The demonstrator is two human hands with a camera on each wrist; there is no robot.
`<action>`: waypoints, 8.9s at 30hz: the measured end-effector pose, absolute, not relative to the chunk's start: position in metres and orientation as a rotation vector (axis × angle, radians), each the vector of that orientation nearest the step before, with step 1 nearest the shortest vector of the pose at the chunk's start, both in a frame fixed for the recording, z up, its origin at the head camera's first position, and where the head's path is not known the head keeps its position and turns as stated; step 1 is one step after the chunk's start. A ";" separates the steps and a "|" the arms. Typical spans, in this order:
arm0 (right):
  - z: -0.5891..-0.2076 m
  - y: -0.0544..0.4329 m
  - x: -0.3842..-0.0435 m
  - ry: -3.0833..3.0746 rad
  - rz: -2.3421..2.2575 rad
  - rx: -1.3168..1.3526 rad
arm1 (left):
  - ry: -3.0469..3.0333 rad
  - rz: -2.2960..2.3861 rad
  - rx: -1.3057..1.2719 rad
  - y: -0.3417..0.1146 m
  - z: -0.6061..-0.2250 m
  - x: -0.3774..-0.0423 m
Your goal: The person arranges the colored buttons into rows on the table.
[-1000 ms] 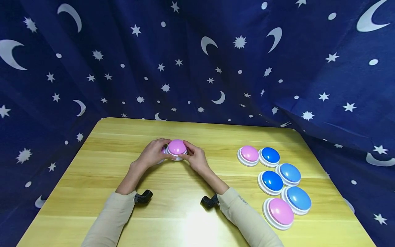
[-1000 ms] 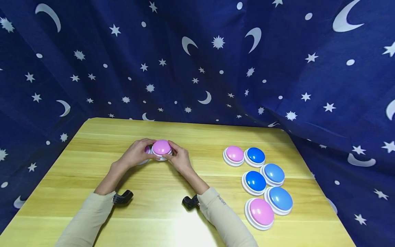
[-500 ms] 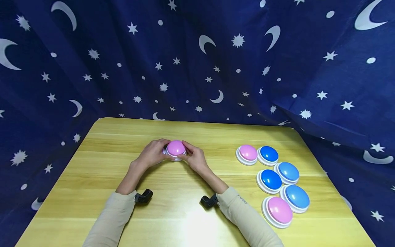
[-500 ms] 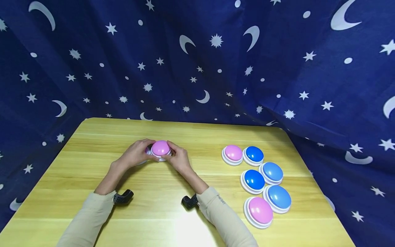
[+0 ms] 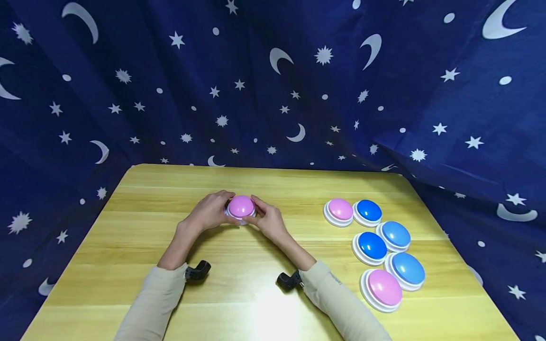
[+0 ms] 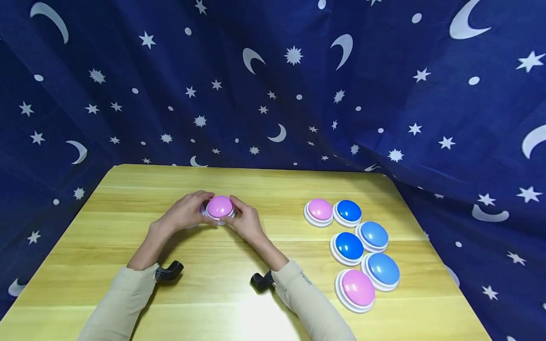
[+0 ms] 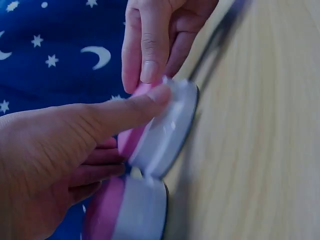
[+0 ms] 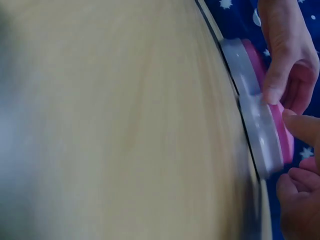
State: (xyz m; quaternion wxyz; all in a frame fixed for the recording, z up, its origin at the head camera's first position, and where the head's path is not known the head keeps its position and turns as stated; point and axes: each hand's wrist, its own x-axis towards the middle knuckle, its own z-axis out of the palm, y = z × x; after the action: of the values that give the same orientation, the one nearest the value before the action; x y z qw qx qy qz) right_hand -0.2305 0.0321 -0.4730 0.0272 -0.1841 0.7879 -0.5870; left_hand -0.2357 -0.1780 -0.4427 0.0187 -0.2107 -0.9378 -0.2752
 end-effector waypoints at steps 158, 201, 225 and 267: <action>-0.467 0.105 -0.227 2.608 -1.787 -0.366 | -2.878 -0.709 -0.682 -0.095 -0.439 -0.247; -0.427 0.335 -0.040 2.837 -1.759 0.252 | -2.659 -0.931 -1.552 0.101 -0.421 -0.182; -0.453 0.327 -0.022 2.902 -1.525 0.301 | -2.762 -0.644 -1.570 0.125 -0.443 -0.158; -0.445 0.312 -0.029 2.907 -1.547 0.195 | -2.673 -0.857 -1.692 0.118 -0.442 -0.167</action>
State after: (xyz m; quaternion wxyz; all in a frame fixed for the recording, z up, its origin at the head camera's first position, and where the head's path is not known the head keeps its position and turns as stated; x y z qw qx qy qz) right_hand -0.0288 0.3122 -0.4447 -0.0786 0.0590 0.8786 -0.4674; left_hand -0.1666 0.1178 -0.4424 -0.0681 -0.5151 -0.8136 -0.2609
